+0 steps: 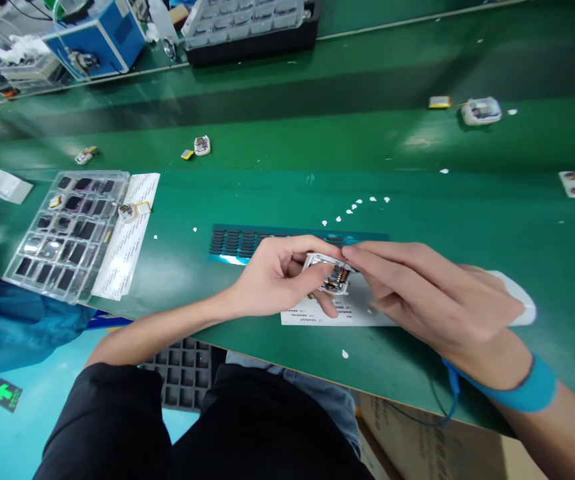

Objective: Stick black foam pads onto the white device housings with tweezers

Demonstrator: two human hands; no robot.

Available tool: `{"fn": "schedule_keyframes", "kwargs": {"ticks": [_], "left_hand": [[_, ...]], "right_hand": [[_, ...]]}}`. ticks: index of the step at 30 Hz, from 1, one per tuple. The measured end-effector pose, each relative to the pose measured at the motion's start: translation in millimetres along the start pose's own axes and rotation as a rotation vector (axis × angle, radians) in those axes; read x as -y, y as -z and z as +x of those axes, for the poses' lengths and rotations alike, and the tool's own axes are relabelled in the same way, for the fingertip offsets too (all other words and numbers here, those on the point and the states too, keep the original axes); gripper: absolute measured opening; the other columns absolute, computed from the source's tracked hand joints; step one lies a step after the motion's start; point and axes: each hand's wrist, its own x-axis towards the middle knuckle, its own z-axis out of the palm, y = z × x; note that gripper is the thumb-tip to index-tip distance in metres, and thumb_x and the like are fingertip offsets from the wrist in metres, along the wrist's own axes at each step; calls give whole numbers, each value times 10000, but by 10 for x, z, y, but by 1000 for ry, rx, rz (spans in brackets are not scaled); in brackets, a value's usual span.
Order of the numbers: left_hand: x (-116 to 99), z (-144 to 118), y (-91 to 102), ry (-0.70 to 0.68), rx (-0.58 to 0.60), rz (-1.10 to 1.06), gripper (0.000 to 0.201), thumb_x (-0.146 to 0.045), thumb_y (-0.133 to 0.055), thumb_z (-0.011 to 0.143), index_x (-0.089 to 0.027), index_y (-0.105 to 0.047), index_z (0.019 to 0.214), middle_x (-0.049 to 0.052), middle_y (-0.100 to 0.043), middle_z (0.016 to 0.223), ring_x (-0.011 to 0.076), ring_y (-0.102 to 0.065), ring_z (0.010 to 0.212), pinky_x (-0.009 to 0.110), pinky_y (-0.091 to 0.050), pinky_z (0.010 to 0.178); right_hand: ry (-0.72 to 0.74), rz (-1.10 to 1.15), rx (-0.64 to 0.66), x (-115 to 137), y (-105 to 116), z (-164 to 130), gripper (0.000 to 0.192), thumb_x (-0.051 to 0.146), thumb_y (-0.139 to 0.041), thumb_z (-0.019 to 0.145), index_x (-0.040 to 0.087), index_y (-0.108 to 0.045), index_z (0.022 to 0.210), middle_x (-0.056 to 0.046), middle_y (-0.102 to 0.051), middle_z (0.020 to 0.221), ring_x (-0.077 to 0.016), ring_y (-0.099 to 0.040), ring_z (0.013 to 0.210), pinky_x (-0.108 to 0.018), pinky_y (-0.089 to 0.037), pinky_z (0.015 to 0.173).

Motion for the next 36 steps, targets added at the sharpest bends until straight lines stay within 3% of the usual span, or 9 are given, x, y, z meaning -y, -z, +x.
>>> {"fn": "schedule_keyframes", "kwargs": {"ticks": [3,7,10,14,18,24,30,36], "left_hand": [[-20,4,16,33,16,-27,255,-373,-791,925,-176,-677,1038,20,-713,805,193,-807,643,218,-559,462],[-34,7,24,54,31,-29,283,-392,-814,915,-168,-693,1039,29,-712,806,191,-802,636,206,-533,428],[-38,11,18,43,27,-29,254,-364,-798,918,-163,-695,1035,32,-714,834,175,-797,630,205,-549,447],[-38,20,18,24,9,-34,240,-331,-788,920,-172,-656,1044,31,-727,885,157,-787,608,200,-528,432],[-34,23,27,38,-8,-38,301,-340,-802,928,-206,-570,1066,-8,-707,810,166,-797,614,184,-515,446],[-3,28,34,28,-15,2,370,-413,-819,933,-224,-511,1013,-42,-638,693,191,-801,607,182,-431,409],[60,35,2,-16,-92,51,232,-323,-706,938,-226,-508,1011,-35,-678,736,153,-777,582,169,-480,436],[65,-19,-86,-148,-216,370,163,-284,-687,907,-218,-551,967,-43,-658,717,69,-617,508,143,-451,452]], "right_hand": [[90,-3,92,-51,59,-34,518,41,-562,1072,141,-554,1580,-121,-802,1260,-186,-799,907,-272,-613,704],[115,2,142,-81,96,-27,614,135,-545,1125,160,-374,1714,-127,-804,1256,-200,-800,862,-299,-606,655],[56,-70,97,-70,51,19,529,82,-566,1099,141,-492,1620,-112,-817,1213,-163,-785,795,-270,-583,608],[-60,-217,-26,-61,8,93,474,-59,-589,989,152,-659,1408,-73,-814,1247,-134,-807,933,-212,-541,567],[62,-144,113,-82,68,77,383,-6,-612,1047,151,-638,1396,-101,-770,1361,-142,-800,845,-255,-563,573],[123,-72,164,-142,113,13,668,3,-545,1064,214,-422,1686,-80,-787,1323,-210,-822,963,-306,-668,715],[196,-68,140,-129,80,42,393,28,-490,1085,120,-593,1454,-122,-811,1230,-199,-812,881,-309,-622,614],[200,-143,135,9,22,33,461,19,-554,1043,50,-554,1503,-174,-805,1218,-234,-820,909,-314,-642,645]]}}
